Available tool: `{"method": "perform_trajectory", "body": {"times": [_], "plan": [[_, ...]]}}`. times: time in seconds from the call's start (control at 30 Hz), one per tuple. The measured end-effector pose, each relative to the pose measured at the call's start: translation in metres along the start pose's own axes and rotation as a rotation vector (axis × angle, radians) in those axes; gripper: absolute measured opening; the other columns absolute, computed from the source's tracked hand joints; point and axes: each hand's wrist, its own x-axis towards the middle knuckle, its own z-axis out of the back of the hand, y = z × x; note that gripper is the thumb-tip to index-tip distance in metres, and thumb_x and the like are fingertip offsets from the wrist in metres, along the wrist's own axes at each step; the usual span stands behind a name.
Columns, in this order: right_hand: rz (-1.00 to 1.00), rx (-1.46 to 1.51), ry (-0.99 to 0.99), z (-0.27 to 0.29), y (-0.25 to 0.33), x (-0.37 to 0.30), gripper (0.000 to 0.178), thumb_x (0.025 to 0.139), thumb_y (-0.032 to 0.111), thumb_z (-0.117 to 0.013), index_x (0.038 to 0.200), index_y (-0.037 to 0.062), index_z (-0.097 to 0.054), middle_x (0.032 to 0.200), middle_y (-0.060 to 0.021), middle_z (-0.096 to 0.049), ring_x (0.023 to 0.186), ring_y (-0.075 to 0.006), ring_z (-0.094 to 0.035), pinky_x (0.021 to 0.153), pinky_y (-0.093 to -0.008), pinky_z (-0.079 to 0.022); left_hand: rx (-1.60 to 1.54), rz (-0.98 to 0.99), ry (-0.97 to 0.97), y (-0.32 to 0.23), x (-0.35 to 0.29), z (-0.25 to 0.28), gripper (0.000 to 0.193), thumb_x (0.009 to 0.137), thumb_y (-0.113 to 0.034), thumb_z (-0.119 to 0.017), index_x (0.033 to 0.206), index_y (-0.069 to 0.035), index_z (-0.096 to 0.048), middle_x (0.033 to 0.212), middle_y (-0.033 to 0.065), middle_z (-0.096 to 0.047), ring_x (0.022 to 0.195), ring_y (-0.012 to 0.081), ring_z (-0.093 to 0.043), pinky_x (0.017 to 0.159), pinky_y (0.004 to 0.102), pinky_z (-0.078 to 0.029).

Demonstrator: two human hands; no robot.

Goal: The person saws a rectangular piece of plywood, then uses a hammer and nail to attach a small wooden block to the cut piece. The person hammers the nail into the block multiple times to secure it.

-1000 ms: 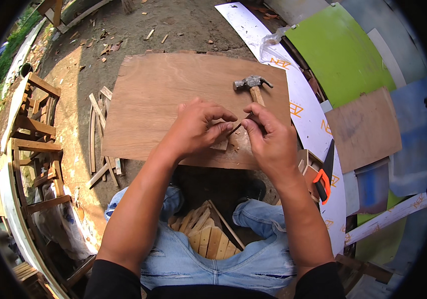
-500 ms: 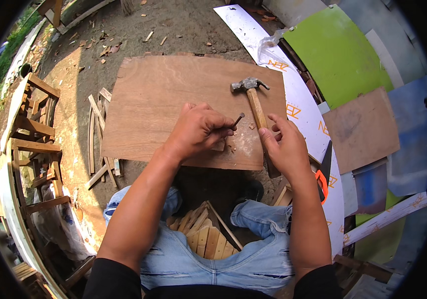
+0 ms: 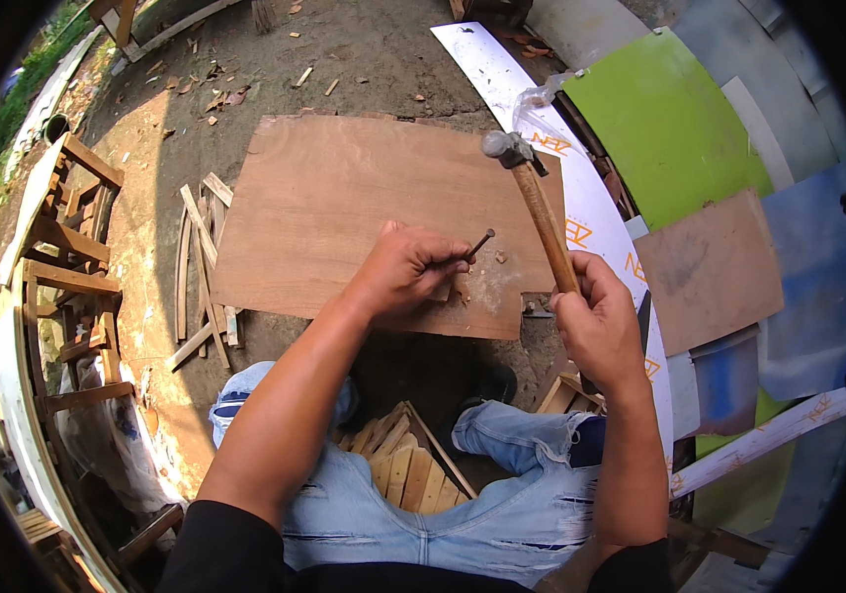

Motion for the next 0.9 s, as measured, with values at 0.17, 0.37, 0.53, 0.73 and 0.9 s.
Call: {"method": "perform_trajectory", "body": {"times": [0.17, 0.37, 0.53, 0.73, 0.9], "plan": [[-0.004, 0.139, 0.012, 0.025, 0.037, -0.049, 0.039, 0.096, 0.005, -0.061, 0.133, -0.0041, -0.053, 0.091, -0.0038, -0.062, 0.084, -0.0073, -0.059, 0.074, -0.0239, -0.051, -0.001, 0.011, 0.029, 0.004, -0.001, -0.002, 0.017, 0.090, -0.018, -0.073, 0.107, -0.020, -0.076, 0.095, -0.0011, -0.076, 0.091, 0.0191, -0.069, 0.085, 0.0371, -0.035], [0.405, -0.202, -0.218, 0.029, 0.033, -0.051, 0.060, 0.091, -0.012, -0.059, 0.149, -0.0021, -0.046, 0.122, -0.0150, -0.067, 0.095, -0.0141, -0.066, 0.085, -0.0282, -0.054, 0.054, -0.055, -0.037, 0.004, -0.002, -0.004, 0.016, 0.089, -0.014, -0.073, 0.105, -0.017, -0.075, 0.092, 0.0006, -0.075, 0.087, 0.0212, -0.070, 0.081, 0.0358, -0.041], [0.485, -0.295, -0.161, 0.018, 0.030, -0.049, 0.066, 0.088, -0.012, -0.061, 0.151, 0.0053, -0.048, 0.112, -0.0192, -0.070, 0.092, -0.0214, -0.069, 0.084, -0.0291, -0.054, 0.008, -0.081, -0.059, 0.001, -0.001, -0.002, 0.010, 0.089, -0.005, -0.072, 0.098, -0.009, -0.072, 0.088, 0.0065, -0.074, 0.082, 0.0253, -0.071, 0.072, 0.0337, -0.053], [0.422, -0.384, -0.084, 0.010, 0.042, -0.054, 0.064, 0.092, -0.010, -0.059, 0.153, 0.0020, -0.044, 0.136, -0.0211, -0.063, 0.120, -0.0208, -0.062, 0.101, -0.0315, -0.048, 0.038, -0.100, -0.036, -0.002, -0.001, 0.002, 0.012, 0.087, -0.004, -0.073, 0.098, -0.008, -0.072, 0.087, 0.0084, -0.073, 0.082, 0.0259, -0.071, 0.073, 0.0342, -0.053], [0.609, -0.467, -0.180, 0.008, 0.041, -0.052, 0.070, 0.085, -0.012, -0.062, 0.150, 0.0105, -0.050, 0.088, -0.0166, -0.060, 0.073, -0.0276, -0.060, 0.072, -0.0336, -0.051, 0.044, -0.071, -0.039, -0.003, -0.002, 0.001, 0.012, 0.087, -0.005, -0.073, 0.098, -0.009, -0.072, 0.089, 0.0076, -0.073, 0.084, 0.0260, -0.071, 0.075, 0.0342, -0.052]]}}
